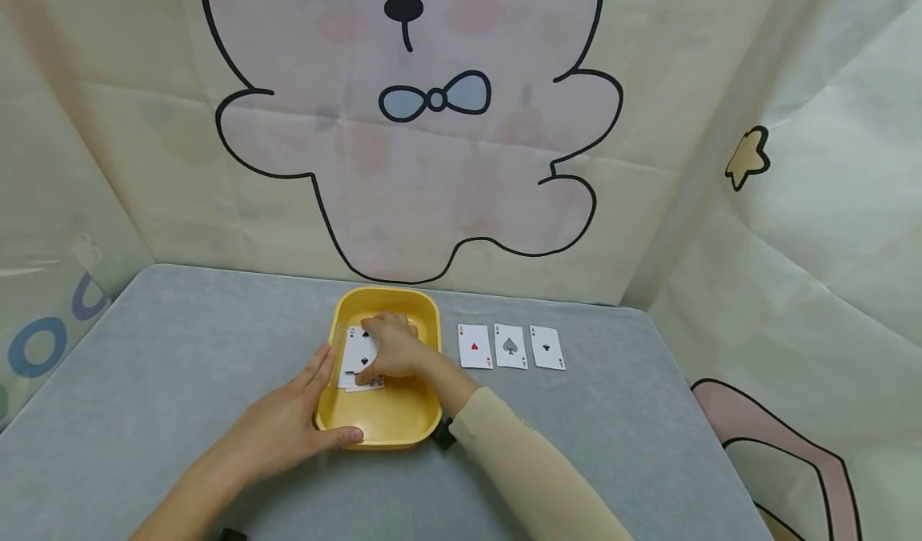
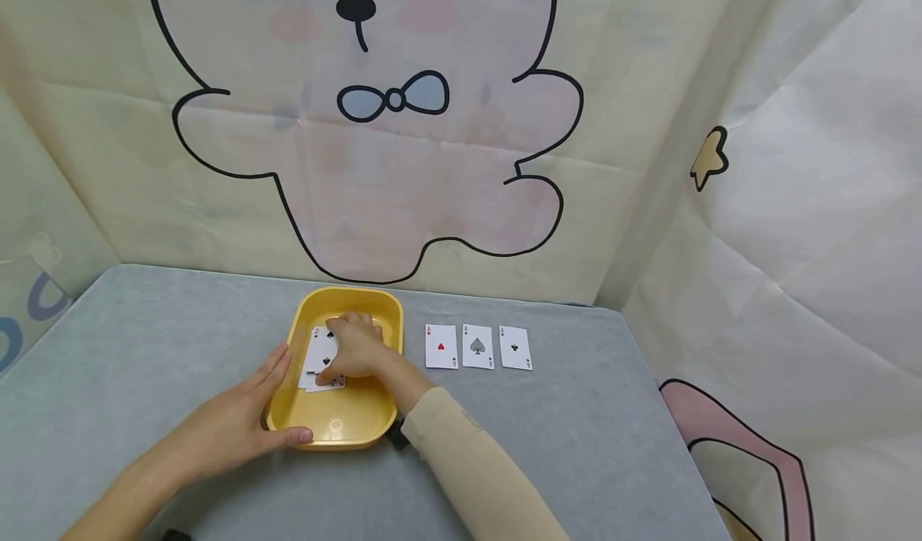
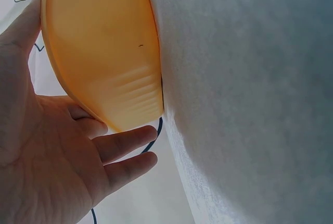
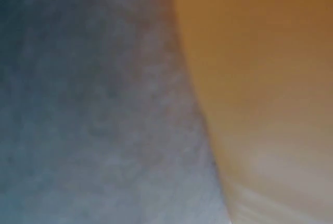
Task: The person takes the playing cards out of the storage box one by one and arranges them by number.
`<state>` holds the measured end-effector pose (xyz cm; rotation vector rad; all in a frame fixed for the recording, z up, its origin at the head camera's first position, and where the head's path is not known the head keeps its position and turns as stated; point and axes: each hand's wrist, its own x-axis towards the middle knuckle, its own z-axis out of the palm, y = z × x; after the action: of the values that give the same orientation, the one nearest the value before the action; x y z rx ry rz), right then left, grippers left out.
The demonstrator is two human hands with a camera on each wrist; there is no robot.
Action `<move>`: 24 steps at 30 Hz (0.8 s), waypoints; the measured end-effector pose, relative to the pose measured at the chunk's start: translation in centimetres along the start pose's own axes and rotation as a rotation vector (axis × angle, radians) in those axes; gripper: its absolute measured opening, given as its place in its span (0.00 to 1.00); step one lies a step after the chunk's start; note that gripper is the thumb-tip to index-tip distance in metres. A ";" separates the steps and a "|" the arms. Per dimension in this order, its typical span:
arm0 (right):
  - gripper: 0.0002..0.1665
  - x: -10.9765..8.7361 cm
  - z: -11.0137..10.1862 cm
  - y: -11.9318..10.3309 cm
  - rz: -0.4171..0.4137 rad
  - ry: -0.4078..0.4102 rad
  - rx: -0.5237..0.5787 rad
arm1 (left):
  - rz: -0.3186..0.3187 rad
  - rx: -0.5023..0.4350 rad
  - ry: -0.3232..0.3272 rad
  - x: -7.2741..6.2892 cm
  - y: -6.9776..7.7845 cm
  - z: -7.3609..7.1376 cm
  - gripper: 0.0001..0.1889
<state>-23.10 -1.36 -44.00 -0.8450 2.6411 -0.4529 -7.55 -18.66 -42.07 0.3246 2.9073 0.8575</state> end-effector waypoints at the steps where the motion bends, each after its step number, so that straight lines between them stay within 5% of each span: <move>1: 0.56 0.0 0.0 0.0 0.000 -0.002 -0.002 | -0.002 -0.001 -0.002 0.0 0.0 0.0 0.66; 24: 0.56 -0.2 0.0 -0.2 0.056 -0.020 0.046 | 0.001 -0.013 0.002 0.0 0.0 0.0 0.66</move>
<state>-22.82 -1.35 -43.92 -0.7562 2.6183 -0.4865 -7.53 -18.71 -42.06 0.3241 2.9022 0.8765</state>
